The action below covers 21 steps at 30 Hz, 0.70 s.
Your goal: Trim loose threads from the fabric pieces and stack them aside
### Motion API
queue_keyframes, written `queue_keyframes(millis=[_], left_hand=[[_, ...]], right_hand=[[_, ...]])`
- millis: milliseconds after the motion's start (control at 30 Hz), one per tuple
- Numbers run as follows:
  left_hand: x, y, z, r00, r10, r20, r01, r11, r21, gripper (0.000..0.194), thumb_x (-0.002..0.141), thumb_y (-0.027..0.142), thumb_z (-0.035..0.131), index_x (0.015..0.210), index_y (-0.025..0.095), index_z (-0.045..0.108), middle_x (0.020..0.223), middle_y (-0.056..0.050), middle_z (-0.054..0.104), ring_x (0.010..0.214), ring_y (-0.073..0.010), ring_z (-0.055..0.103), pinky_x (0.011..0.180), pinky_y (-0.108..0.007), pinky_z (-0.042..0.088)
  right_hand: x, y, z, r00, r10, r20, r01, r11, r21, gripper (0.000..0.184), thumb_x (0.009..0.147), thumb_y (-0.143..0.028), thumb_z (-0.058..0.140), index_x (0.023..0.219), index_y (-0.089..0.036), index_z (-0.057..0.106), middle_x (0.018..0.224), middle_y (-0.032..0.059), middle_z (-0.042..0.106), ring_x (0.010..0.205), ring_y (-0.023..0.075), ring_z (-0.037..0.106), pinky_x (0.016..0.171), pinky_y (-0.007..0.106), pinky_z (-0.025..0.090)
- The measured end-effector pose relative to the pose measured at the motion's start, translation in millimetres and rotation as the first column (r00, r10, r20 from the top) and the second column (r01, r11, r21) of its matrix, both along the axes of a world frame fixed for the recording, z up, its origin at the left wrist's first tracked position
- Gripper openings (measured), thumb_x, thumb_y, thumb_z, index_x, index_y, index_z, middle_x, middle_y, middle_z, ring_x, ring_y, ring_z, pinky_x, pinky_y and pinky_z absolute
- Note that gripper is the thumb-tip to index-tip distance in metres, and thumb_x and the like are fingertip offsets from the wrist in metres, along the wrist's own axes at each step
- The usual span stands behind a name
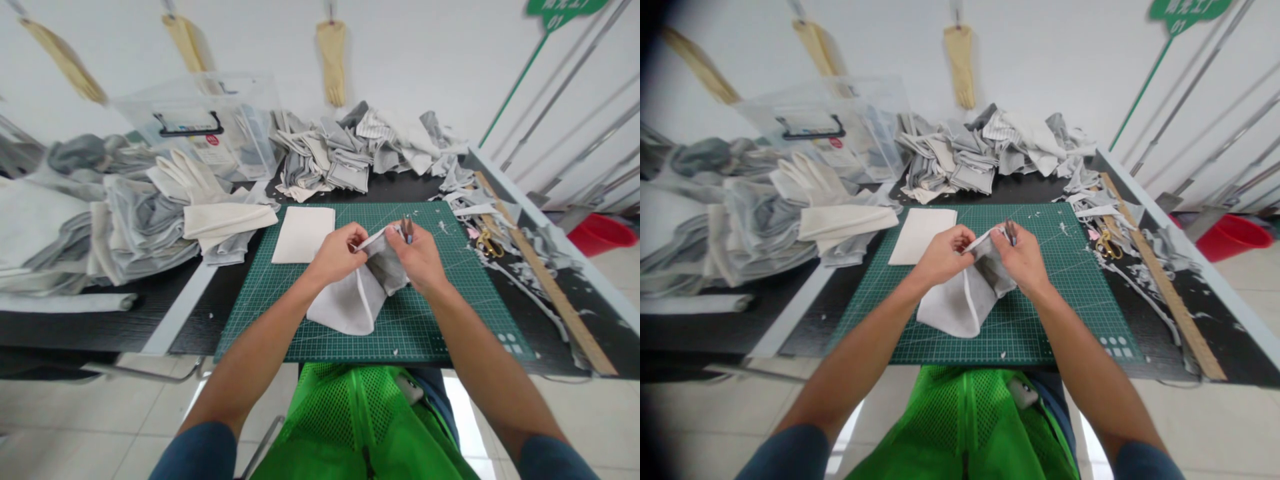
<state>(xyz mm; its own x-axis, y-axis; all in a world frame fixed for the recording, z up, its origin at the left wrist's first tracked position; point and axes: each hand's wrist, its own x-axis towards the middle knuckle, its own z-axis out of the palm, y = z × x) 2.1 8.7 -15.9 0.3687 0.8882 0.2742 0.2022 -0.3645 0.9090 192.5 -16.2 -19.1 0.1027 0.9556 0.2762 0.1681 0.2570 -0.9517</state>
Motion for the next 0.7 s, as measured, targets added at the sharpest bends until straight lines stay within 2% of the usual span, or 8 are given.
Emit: queue_keyframes(millis=[67,133,200,267,400,533,700], left_hand=[[-1,1,-0.9,0.991,0.086,-0.098,-0.078,0.994,0.082,0.019,0.068,0.009,0.065,0.084,0.019,0.063,0.080,0.001,0.065,0.075,-0.0145,0.058,0.070,-0.028,0.044],[-2,2,-0.7,0.984,0.126,-0.125,-0.112,0.988,0.110,0.018,0.068,0.010,0.065,0.082,0.020,0.062,0.079,0.001,0.064,0.073,-0.0145,0.056,0.068,-0.028,0.043],[-4,3,0.5,0.993,0.087,-0.079,-0.083,0.995,0.051,0.016,0.069,0.012,0.066,0.082,0.020,0.061,0.076,0.002,0.062,0.070,-0.0138,0.055,0.065,-0.027,0.042],[-5,3,1.8,1.000,0.001,0.001,0.000,0.998,-0.057,0.012,0.072,0.015,0.069,0.082,0.019,0.062,0.075,0.001,0.064,0.069,-0.0138,0.058,0.065,-0.027,0.043],[-3,2,3.7,0.988,-0.087,0.124,0.112,0.972,-0.208,0.012,0.076,0.023,0.072,0.086,0.016,0.070,0.078,-0.002,0.068,0.071,-0.0135,0.059,0.066,-0.026,0.043],[1,1,5.8,0.981,-0.038,0.188,0.090,0.958,-0.274,0.010,0.079,0.023,0.065,0.086,0.017,0.070,0.075,0.001,0.064,0.069,-0.0123,0.053,0.066,-0.026,0.039],[0,2,9.2,0.976,0.064,0.209,-0.010,0.968,-0.251,0.012,0.088,0.028,0.060,0.083,0.019,0.066,0.079,0.000,0.061,0.075,-0.0143,0.052,0.067,-0.026,0.039]], right_hand=[[-1,2,-2.3,0.998,-0.056,0.035,0.054,0.997,0.054,0.034,0.094,-0.056,0.067,0.091,-0.022,0.066,0.079,-0.0002,0.062,0.070,0.0155,0.052,0.065,0.030,0.041],[-2,4,-3.3,0.995,-0.087,0.044,0.082,0.992,0.091,0.033,0.096,-0.056,0.063,0.092,-0.023,0.065,0.081,-0.0001,0.062,0.072,0.0162,0.053,0.067,0.030,0.042],[-1,5,-2.9,0.992,-0.116,0.046,0.110,0.987,0.116,0.033,0.096,-0.056,0.062,0.092,-0.024,0.063,0.081,0.0002,0.062,0.074,0.0169,0.054,0.069,0.031,0.044],[2,6,-1.4,0.988,-0.149,0.044,0.142,0.982,0.125,0.033,0.095,-0.056,0.063,0.091,-0.024,0.063,0.082,0.0005,0.063,0.075,0.0176,0.055,0.070,0.031,0.045],[9,7,2.3,0.980,-0.196,-0.027,0.197,0.978,0.071,0.032,0.091,-0.055,0.069,0.090,-0.023,0.065,0.079,-0.0002,0.061,0.072,0.0171,0.053,0.066,0.031,0.044],[12,7,2.4,0.984,-0.132,-0.122,0.135,0.991,0.015,0.035,0.087,-0.057,0.072,0.085,-0.023,0.063,0.077,-0.0006,0.059,0.069,0.0163,0.052,0.065,0.030,0.044],[13,8,-2.1,0.978,-0.060,-0.198,0.047,0.996,-0.071,0.038,0.084,-0.059,0.074,0.082,-0.024,0.060,0.076,-0.0002,0.058,0.068,0.0173,0.053,0.063,0.030,0.045]])
